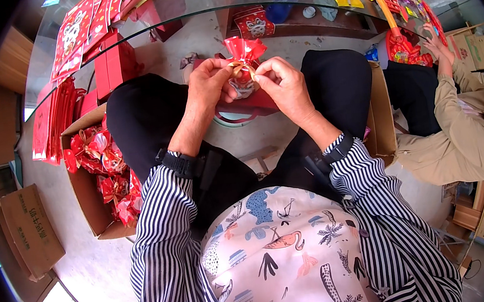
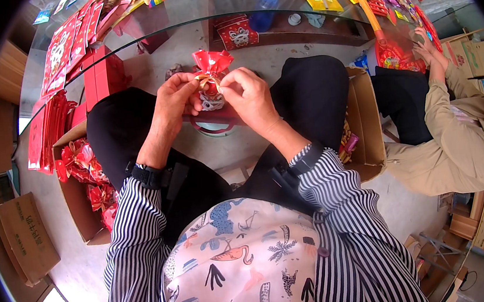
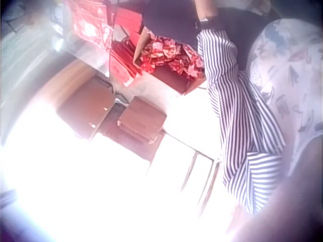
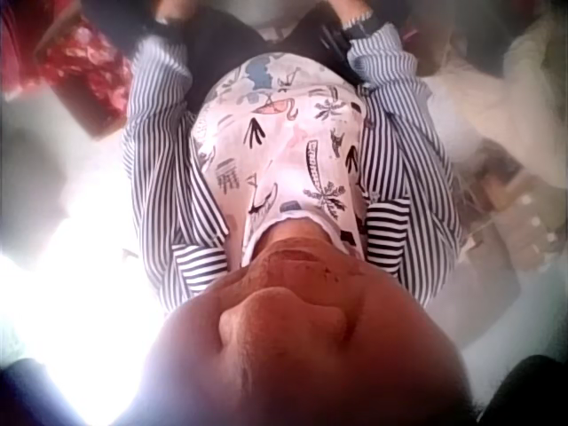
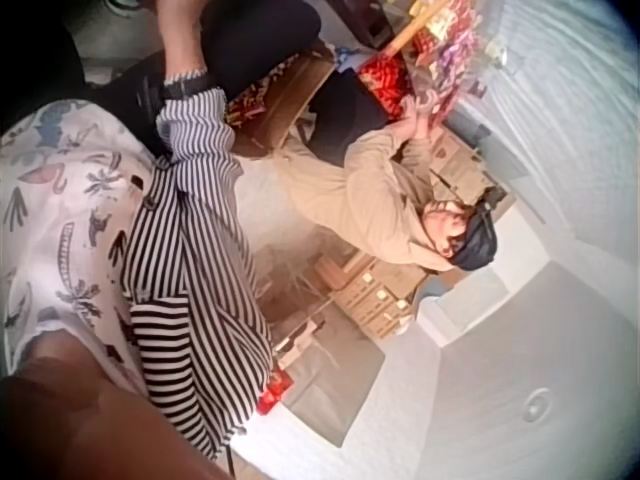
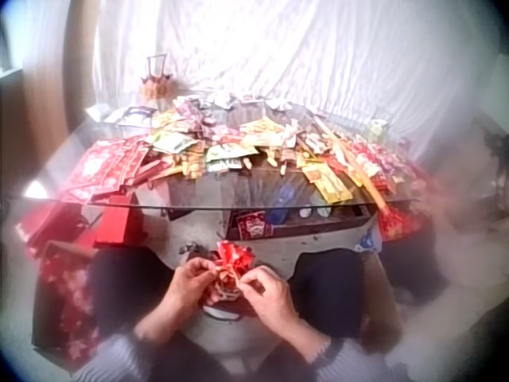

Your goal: The person is assembling red gift bags, filling them with candy and snacks, and tying them shut with gold and red ribbons.

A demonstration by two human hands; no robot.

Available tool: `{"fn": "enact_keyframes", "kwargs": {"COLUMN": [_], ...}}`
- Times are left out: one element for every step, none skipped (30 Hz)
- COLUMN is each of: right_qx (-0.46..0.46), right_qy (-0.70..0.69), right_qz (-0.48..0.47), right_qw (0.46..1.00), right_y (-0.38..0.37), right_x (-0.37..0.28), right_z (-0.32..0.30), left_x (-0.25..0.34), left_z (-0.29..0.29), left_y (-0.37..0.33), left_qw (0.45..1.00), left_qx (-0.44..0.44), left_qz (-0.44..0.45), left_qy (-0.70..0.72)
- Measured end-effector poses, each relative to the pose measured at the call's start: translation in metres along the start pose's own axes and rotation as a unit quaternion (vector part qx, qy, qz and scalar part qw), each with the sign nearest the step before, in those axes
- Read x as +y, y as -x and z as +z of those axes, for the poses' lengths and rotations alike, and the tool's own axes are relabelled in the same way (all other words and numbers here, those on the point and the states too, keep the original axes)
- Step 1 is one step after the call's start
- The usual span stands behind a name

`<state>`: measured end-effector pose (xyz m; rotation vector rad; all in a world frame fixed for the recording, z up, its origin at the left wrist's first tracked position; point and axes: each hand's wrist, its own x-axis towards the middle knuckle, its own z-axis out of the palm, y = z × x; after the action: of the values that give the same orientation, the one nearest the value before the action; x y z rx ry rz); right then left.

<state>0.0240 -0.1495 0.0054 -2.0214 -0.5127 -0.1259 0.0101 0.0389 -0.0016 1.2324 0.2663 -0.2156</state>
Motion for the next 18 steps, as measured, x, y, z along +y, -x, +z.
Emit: {"fn": "enact_keyframes", "kwargs": {"right_qx": [0.000,-0.007,-0.015,-0.015,-0.026,-0.037,-0.037,-0.041,-0.044,-0.044,-0.049,-0.055,-0.056,-0.061,-0.067,-0.067,-0.068,-0.069], "right_qy": [0.000,-0.061,-0.122,-0.122,-0.169,-0.216,-0.216,-0.249,-0.282,-0.281,-0.282,-0.282,-0.282,-0.253,-0.223,-0.223,-0.209,-0.196], "right_qz": [0.000,0.063,0.125,0.125,0.131,0.137,0.137,0.161,0.184,0.184,0.189,0.193,0.193,0.174,0.156,0.156,0.151,0.146], "right_qw": [1.000,0.996,0.985,0.985,0.977,0.966,0.966,0.954,0.941,0.941,0.939,0.938,0.938,0.950,0.960,0.960,0.964,0.967], "right_y": [-0.0001,-0.0007,-0.0011,-0.0016,-0.0025,-0.0031,-0.0029,-0.0027,-0.0026,-0.0025,-0.0024,-0.0026,-0.0023,-0.0018,-0.0015,-0.0016,-0.0017,-0.0020], "right_x": [-0.0003,-0.0013,-0.0023,-0.0003,0.0032,0.0043,0.0045,0.0042,0.0036,0.0029,0.0022,0.0015,0.0021,0.0035,0.0041,0.0044,0.0043,0.0038], "right_z": [-0.0005,-0.0014,-0.0024,-0.0035,-0.0047,-0.0052,-0.0053,-0.0056,-0.0060,-0.0061,-0.0059,-0.0052,-0.0040,-0.0024,-0.0010,0.0000,0.0009,0.0012], "left_x": [0.0003,0.0011,0.0020,0.0020,0.0021,0.0019,0.0018,0.0017,0.0017,0.0019,0.0024,0.0032,0.0039,0.0045,0.0044,0.0034,0.0018,0.0006], "left_z": [0.0002,0.0004,0.0008,0.0009,0.0010,0.0009,0.0010,0.0012,0.0015,0.0015,0.0013,0.0011,0.0013,0.0014,0.0014,0.0019,0.0028,0.0037], "left_y": [0.0004,0.0009,0.0013,0.0011,0.0007,0.0006,0.0009,0.0013,0.0017,0.0021,0.0026,0.0033,0.0039,0.0046,0.0047,0.0042,0.0032,0.0024], "left_qw": [1.000,1.000,1.000,1.000,1.000,1.000,1.000,1.000,1.000,1.000,0.999,0.999,0.999,0.999,0.998,0.998,0.999,0.999], "left_qx": [0.000,-0.005,-0.009,-0.009,-0.010,-0.011,-0.011,-0.010,-0.010,-0.010,-0.016,-0.021,-0.021,-0.025,-0.030,-0.030,-0.029,-0.027], "left_qz": [0.000,-0.003,-0.005,-0.005,-0.009,-0.012,-0.013,-0.016,-0.019,-0.019,-0.023,-0.027,-0.027,-0.036,-0.046,-0.046,-0.039,-0.033], "left_qy": [0.000,0.000,-0.001,-0.001,-0.005,-0.010,-0.010,-0.015,-0.020,-0.020,-0.024,-0.027,-0.027,-0.023,-0.020,-0.020,-0.001,0.017]}}
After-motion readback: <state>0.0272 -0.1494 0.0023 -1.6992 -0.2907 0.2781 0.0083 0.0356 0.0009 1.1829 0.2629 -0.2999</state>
